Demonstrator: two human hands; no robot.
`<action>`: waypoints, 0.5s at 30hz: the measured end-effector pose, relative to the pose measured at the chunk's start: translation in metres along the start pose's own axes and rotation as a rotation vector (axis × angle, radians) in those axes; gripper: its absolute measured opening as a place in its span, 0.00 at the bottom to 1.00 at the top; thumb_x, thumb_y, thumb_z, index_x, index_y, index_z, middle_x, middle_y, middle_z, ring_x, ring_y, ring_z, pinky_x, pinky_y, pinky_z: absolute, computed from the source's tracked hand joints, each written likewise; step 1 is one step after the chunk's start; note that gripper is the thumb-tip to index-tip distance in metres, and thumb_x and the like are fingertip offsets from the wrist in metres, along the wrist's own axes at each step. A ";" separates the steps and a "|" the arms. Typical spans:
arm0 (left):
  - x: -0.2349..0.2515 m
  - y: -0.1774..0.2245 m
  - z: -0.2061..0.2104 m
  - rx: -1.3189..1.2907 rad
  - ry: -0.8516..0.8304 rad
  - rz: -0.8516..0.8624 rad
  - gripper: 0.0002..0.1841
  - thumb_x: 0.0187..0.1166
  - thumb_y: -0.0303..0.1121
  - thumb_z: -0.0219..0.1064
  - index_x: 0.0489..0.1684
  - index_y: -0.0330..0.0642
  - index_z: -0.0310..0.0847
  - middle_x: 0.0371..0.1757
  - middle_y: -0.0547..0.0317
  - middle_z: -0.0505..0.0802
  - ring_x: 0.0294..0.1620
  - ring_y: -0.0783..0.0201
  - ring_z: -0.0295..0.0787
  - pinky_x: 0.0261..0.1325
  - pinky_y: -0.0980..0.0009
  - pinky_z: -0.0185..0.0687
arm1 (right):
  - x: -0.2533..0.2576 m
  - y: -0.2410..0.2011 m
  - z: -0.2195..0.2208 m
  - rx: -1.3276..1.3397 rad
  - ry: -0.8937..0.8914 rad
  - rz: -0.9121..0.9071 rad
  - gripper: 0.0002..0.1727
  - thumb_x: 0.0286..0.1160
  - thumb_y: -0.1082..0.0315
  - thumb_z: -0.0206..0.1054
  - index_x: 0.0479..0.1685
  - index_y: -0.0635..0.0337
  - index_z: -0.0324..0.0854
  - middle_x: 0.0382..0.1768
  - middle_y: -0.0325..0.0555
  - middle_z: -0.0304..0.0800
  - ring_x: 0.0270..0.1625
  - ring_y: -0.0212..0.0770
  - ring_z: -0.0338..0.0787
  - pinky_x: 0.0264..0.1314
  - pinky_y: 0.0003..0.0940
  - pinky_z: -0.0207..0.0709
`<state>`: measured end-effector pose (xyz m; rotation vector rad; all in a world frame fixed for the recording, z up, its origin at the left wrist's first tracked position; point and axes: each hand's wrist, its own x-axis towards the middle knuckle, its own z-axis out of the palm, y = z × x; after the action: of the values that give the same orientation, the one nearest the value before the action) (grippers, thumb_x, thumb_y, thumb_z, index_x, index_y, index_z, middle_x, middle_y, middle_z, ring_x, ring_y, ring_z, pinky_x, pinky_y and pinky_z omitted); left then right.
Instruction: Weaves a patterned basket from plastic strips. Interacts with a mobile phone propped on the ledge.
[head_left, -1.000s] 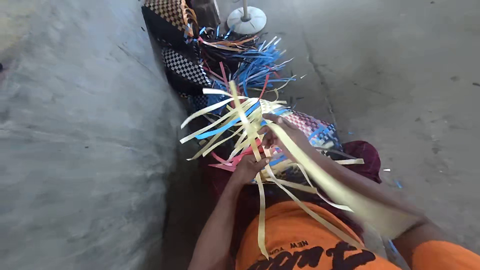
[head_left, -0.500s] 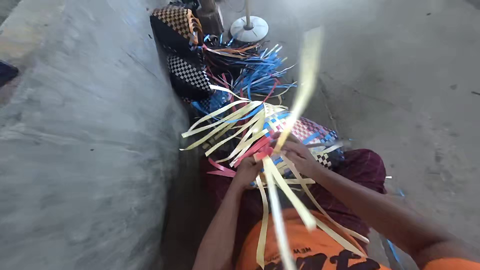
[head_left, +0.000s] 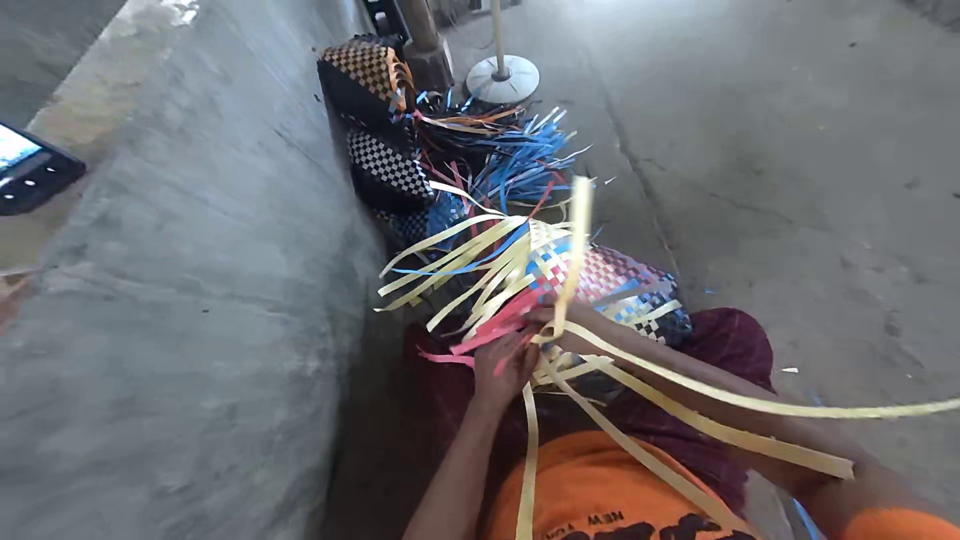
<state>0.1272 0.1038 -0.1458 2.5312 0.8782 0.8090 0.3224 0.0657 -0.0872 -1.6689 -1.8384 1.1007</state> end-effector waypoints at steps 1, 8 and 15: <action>0.000 0.000 0.000 0.002 0.017 -0.007 0.14 0.76 0.35 0.67 0.53 0.43 0.95 0.41 0.53 0.99 0.38 0.52 0.98 0.40 0.48 0.92 | -0.004 -0.005 -0.003 0.035 0.026 -0.015 0.18 0.80 0.70 0.63 0.66 0.64 0.87 0.66 0.66 0.86 0.70 0.60 0.83 0.76 0.53 0.72; 0.045 0.029 -0.040 -0.199 -0.594 -0.820 0.25 0.91 0.49 0.57 0.72 0.37 0.80 0.61 0.37 0.92 0.66 0.41 0.88 0.74 0.39 0.76 | -0.008 0.010 0.023 0.114 0.194 0.015 0.12 0.79 0.74 0.62 0.50 0.74 0.86 0.58 0.66 0.86 0.56 0.59 0.88 0.61 0.54 0.82; 0.022 0.017 -0.036 -0.133 -0.371 -0.493 0.21 0.82 0.45 0.68 0.63 0.38 0.88 0.62 0.42 0.92 0.66 0.45 0.88 0.72 0.43 0.79 | 0.008 0.012 0.037 -0.423 0.441 -0.445 0.18 0.57 0.83 0.73 0.47 0.58 0.95 0.44 0.61 0.92 0.51 0.68 0.91 0.46 0.63 0.86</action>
<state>0.1270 0.1096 -0.1012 2.1095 1.1946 0.2255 0.3006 0.0634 -0.1200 -1.4418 -2.0739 0.1499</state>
